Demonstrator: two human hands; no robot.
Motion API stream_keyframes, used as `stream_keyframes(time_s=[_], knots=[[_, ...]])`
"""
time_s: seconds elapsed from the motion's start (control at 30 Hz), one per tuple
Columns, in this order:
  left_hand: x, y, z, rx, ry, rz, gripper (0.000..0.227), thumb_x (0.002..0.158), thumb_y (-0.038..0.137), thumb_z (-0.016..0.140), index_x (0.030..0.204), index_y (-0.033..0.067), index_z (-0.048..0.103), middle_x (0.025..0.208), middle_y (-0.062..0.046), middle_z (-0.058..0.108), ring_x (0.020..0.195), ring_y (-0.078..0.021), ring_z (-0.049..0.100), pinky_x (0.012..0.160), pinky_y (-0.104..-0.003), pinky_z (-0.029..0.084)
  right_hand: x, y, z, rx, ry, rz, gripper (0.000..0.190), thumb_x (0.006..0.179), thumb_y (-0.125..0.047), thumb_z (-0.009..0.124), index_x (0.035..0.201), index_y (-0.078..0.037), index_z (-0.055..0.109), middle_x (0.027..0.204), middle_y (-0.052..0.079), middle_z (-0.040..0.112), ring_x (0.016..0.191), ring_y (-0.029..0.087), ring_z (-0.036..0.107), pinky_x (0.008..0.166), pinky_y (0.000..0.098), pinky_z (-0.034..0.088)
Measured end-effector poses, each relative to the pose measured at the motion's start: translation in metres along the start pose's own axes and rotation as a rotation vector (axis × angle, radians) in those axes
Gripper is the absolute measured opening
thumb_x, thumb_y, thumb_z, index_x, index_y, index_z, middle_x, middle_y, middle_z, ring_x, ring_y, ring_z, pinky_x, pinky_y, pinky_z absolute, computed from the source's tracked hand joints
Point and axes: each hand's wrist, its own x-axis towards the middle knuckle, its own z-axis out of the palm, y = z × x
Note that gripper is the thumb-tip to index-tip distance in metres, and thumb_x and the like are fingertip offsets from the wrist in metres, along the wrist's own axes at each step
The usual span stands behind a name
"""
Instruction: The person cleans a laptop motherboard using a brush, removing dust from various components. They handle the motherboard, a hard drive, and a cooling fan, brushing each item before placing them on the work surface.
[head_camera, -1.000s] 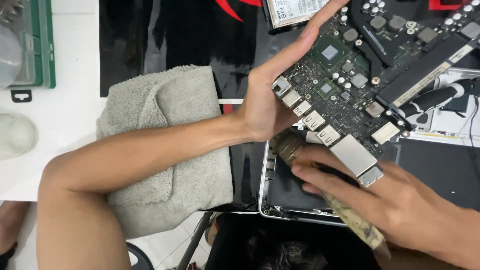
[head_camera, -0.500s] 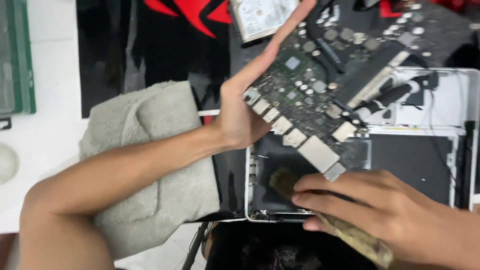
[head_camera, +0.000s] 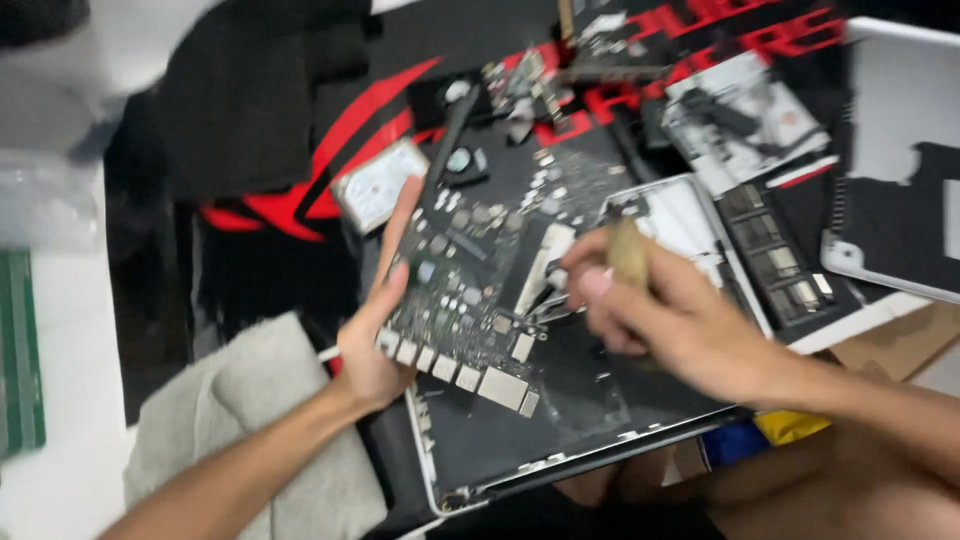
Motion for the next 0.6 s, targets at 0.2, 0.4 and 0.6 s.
stream_keyframes(time_s=[0.2, 0.4, 0.6], knots=[[-0.013, 0.014, 0.015, 0.267, -0.114, 0.033, 0.073, 0.103, 0.033, 0.043, 0.164, 0.0077, 0.010, 0.170, -0.015, 0.022, 0.155, -0.0274, 0.029, 0.129, -0.044, 0.023, -0.020, -0.013, 0.005, -0.026, 0.175, 0.017, 0.026, 0.095, -0.026, 0.071, 0.096, -0.012, 0.048, 0.065, 0.005, 0.056, 0.049, 0.011, 0.045, 0.043, 0.0286, 0.040], [-0.021, 0.022, 0.028, 0.545, -0.227, 0.002, 0.069, 0.102, 0.034, 0.037, 0.161, 0.0021, 0.019, 0.173, -0.012, 0.017, 0.161, -0.0225, 0.015, 0.130, -0.041, 0.013, -0.023, -0.029, -0.021, -0.028, 0.095, 0.060, 0.025, 0.096, -0.027, 0.064, 0.097, -0.005, 0.053, 0.076, 0.018, 0.078, 0.046, 0.016, 0.056, 0.043, 0.0268, 0.044], [-0.029, 0.040, 0.049, 0.394, -0.151, -0.272, 0.082, 0.089, 0.039, 0.056, 0.162, 0.0143, 0.026, 0.171, -0.008, 0.027, 0.150, -0.0253, 0.039, 0.119, -0.047, 0.031, -0.028, -0.020, -0.042, 0.094, -0.166, -0.003, 0.038, 0.098, -0.029, 0.062, 0.068, -0.014, 0.044, 0.084, 0.021, 0.087, 0.037, 0.014, 0.058, 0.038, 0.0213, 0.034]])
